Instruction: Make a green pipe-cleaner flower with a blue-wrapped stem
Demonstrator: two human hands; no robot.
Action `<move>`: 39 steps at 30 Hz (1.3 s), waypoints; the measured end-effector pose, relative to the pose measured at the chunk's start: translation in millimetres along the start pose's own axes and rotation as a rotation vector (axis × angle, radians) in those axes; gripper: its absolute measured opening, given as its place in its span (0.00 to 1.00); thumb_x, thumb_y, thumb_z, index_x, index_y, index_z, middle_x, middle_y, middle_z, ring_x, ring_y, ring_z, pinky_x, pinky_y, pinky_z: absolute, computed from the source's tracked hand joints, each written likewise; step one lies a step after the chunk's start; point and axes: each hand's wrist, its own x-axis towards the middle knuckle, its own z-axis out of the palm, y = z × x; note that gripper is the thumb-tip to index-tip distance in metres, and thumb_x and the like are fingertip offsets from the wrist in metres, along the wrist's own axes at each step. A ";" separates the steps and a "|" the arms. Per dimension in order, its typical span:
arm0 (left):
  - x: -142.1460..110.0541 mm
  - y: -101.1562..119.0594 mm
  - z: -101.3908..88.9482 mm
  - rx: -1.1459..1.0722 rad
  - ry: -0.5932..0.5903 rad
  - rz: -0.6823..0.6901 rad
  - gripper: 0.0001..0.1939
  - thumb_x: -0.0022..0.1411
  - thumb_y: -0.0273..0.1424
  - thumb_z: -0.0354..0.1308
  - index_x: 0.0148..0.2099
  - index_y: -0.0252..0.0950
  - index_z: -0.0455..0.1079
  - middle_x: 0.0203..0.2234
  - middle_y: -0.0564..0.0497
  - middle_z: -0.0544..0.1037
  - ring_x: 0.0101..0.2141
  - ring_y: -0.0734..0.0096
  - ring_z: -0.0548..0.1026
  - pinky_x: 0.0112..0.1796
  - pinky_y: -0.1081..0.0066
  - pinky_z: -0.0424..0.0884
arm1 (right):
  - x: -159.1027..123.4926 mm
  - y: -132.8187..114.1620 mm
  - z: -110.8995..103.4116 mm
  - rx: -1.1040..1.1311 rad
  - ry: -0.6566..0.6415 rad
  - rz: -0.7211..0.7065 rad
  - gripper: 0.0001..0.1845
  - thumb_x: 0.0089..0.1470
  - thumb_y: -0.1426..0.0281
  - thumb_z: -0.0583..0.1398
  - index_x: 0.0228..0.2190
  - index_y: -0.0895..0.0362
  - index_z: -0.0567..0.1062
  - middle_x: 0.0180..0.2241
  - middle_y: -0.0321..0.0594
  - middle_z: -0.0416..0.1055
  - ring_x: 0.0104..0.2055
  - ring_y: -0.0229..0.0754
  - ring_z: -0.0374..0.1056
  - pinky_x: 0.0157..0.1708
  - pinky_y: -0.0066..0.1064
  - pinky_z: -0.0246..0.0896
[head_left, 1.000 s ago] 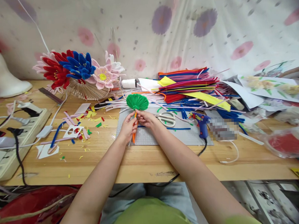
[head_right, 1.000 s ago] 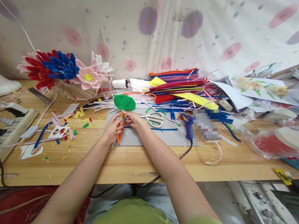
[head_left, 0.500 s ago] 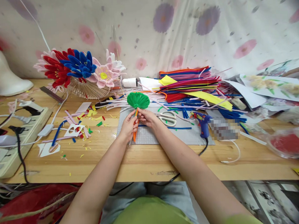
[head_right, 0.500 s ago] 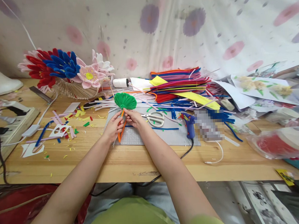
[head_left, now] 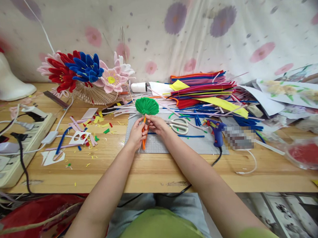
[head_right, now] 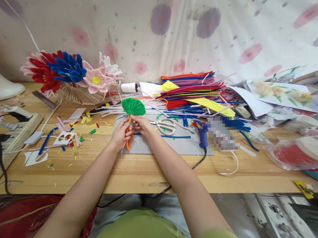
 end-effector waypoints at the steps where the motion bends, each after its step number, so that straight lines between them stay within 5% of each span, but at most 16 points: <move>1: 0.2 0.1 -0.4 -0.011 -0.012 -0.010 0.11 0.58 0.30 0.51 0.44 0.37 0.61 0.18 0.59 0.62 0.11 0.87 0.53 0.11 0.85 0.43 | -0.3 -1.6 -0.6 0.007 -0.001 0.008 0.13 0.39 0.69 0.65 0.22 0.60 0.66 0.12 0.24 0.56 0.12 0.22 0.44 0.09 0.15 0.34; 6: -1.3 4.9 -3.6 -0.053 -0.141 -0.170 0.10 0.60 0.33 0.47 0.40 0.33 0.65 0.20 0.55 0.65 0.13 0.85 0.59 0.12 0.83 0.54 | -0.5 -16.9 -5.3 0.016 0.028 0.032 0.10 0.42 0.72 0.64 0.23 0.60 0.65 0.12 0.25 0.55 0.11 0.22 0.43 0.09 0.15 0.32; 11: -3.5 10.5 -9.2 0.040 -0.235 -0.241 0.09 0.58 0.28 0.51 0.40 0.30 0.69 0.23 0.50 0.72 0.21 0.78 0.70 0.28 0.70 0.73 | -1.7 -36.7 -15.8 -0.042 0.069 -0.010 0.09 0.44 0.73 0.62 0.23 0.59 0.64 0.11 0.24 0.55 0.11 0.22 0.41 0.10 0.15 0.31; 17: -3.0 9.1 -10.1 0.135 -0.202 -0.283 0.08 0.55 0.27 0.56 0.38 0.29 0.71 0.21 0.50 0.72 0.22 0.77 0.72 0.29 0.71 0.74 | -2.3 -51.4 -21.4 -0.151 0.048 -0.057 0.11 0.41 0.72 0.64 0.21 0.59 0.65 0.12 0.26 0.58 0.12 0.23 0.46 0.11 0.16 0.34; 23: -3.4 5.1 -8.8 0.179 -0.203 -0.225 0.08 0.55 0.26 0.56 0.37 0.29 0.72 0.16 0.56 0.65 0.18 0.83 0.65 0.27 0.73 0.74 | 2.4 -53.6 -22.5 -0.216 0.018 -0.150 0.12 0.36 0.70 0.66 0.22 0.59 0.67 0.20 0.29 0.67 0.24 0.29 0.64 0.26 0.22 0.61; 32: -5.8 3.1 -4.9 0.229 -0.210 -0.128 0.06 0.52 0.24 0.58 0.35 0.28 0.73 0.25 0.51 0.71 0.19 0.84 0.65 0.26 0.71 0.74 | 0.1 -56.3 -19.5 -0.326 0.014 -0.258 0.12 0.38 0.66 0.65 0.23 0.59 0.69 0.22 0.32 0.68 0.27 0.33 0.66 0.29 0.26 0.63; 39: -6.2 8.0 -8.3 0.014 -0.342 -0.208 0.13 0.57 0.26 0.54 0.45 0.30 0.70 0.22 0.54 0.67 0.20 0.84 0.64 0.26 0.74 0.74 | 0.1 -55.8 -15.4 -0.241 -0.007 -0.276 0.12 0.40 0.67 0.65 0.23 0.59 0.67 0.21 0.31 0.69 0.25 0.30 0.65 0.29 0.24 0.62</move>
